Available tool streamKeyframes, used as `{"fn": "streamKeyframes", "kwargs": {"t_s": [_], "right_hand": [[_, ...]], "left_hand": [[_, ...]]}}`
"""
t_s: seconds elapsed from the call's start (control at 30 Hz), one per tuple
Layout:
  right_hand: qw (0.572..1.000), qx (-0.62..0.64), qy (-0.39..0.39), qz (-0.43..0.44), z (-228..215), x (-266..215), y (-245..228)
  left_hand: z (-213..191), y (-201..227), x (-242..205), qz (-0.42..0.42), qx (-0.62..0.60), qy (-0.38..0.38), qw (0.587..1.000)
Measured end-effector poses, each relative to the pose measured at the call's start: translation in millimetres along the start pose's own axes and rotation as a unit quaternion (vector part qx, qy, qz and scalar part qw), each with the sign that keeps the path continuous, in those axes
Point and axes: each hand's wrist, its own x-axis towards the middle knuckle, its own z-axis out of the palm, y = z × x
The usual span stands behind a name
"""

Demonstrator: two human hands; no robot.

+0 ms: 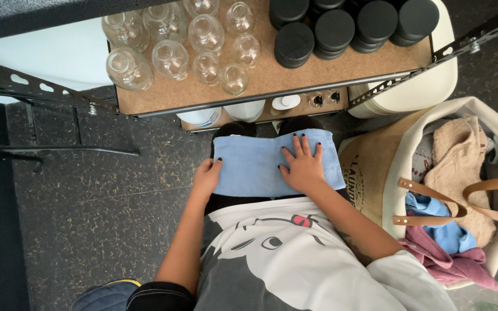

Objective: The person takes several small towels one by one from a laundry bag, folds each one by hand on their lap, and stacks the folded towels onto a shelf.

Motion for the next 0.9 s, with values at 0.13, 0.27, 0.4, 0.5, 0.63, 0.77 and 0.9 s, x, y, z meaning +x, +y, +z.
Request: {"fn": "streamKeyframes", "kwargs": {"t_s": [0.13, 0.27, 0.4, 0.5, 0.63, 0.77, 0.9], "right_hand": [[0.991, 0.112, 0.071, 0.002, 26.8, 11.7, 20.1], [0.902, 0.407, 0.133, 0.052, 33.4, 24.7, 33.6], [0.784, 0.618, 0.057, -0.004, 9.6, 19.2, 4.8], [0.722, 0.691, -0.017, 0.03, -6.7, 15.0, -18.6], [0.696, 0.708, -0.097, 0.069, -42.7, 4.1, -43.6], [0.668, 0.734, -0.09, 0.076, -41.3, -2.0, -51.0], [0.7, 0.706, -0.046, 0.101, -14.6, 3.2, -33.7]], "left_hand": [[13.7, 11.8, -8.8, -0.011, -0.09, -0.008, 0.996], [17.7, 21.5, -12.9, -0.017, -0.169, -0.052, 0.984], [31.5, 27.0, -14.5, 0.006, -0.151, -0.097, 0.984], [38.4, 52.6, -31.4, 0.032, -0.12, -0.158, 0.98], [65.5, 33.4, -25.9, 0.069, -0.108, -0.204, 0.971], [85.7, 21.1, -24.3, 0.092, -0.128, -0.271, 0.949], [83.3, 39.5, -47.4, 0.079, -0.163, -0.337, 0.924]]}}
